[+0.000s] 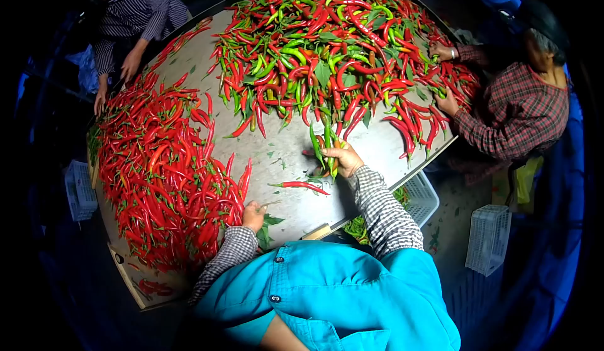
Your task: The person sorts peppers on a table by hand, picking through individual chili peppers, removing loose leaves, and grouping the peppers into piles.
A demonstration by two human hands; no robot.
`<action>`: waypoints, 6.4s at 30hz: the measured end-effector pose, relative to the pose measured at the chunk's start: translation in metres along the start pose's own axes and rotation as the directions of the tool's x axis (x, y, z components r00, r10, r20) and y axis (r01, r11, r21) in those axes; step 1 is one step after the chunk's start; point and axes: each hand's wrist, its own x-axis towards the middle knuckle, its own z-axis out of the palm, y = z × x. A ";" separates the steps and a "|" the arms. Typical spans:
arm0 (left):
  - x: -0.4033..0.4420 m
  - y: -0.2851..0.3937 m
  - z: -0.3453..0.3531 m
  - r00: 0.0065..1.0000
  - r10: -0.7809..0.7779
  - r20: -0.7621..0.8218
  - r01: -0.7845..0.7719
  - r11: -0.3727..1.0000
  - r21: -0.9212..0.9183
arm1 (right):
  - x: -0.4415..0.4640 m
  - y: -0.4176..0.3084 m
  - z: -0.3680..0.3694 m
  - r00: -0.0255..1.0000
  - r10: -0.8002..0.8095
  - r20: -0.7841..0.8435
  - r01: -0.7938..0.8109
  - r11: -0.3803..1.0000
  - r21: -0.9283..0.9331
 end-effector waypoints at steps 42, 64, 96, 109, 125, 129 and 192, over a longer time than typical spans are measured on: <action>0.004 -0.008 0.002 0.999 0.041 0.004 -0.041 0.998 -0.052 | -0.210 0.020 -0.185 0.432 -0.441 -0.786 0.028 0.878 -0.478; -0.004 0.014 -0.010 0.999 0.045 -0.013 -0.044 0.997 0.071 | -0.018 0.062 -0.018 0.918 -0.360 0.168 0.103 -0.195 -0.976; -0.002 0.011 -0.008 0.999 0.006 0.036 -0.006 1.000 0.003 | -0.094 -0.010 -0.020 0.998 0.015 -0.068 -0.067 -0.015 -0.998; -0.001 0.001 -0.003 0.999 0.047 -0.017 -0.047 0.999 -0.005 | -0.218 0.027 -0.147 0.637 -0.733 -0.239 -0.432 -0.084 -0.898; -0.003 0.009 -0.007 0.999 0.052 -0.013 -0.052 0.999 0.007 | 0.031 0.053 -0.031 0.915 -0.392 0.099 -0.015 -0.278 -0.960; -0.002 0.008 -0.006 1.000 0.026 0.006 -0.026 0.999 -0.029 | 0.020 0.060 -0.033 0.902 -0.431 -0.007 0.080 0.183 -0.980; -0.003 0.016 -0.010 1.000 -0.015 0.023 0.014 0.999 0.038 | -0.030 0.058 -0.041 0.849 -0.300 -0.435 0.144 0.924 -0.355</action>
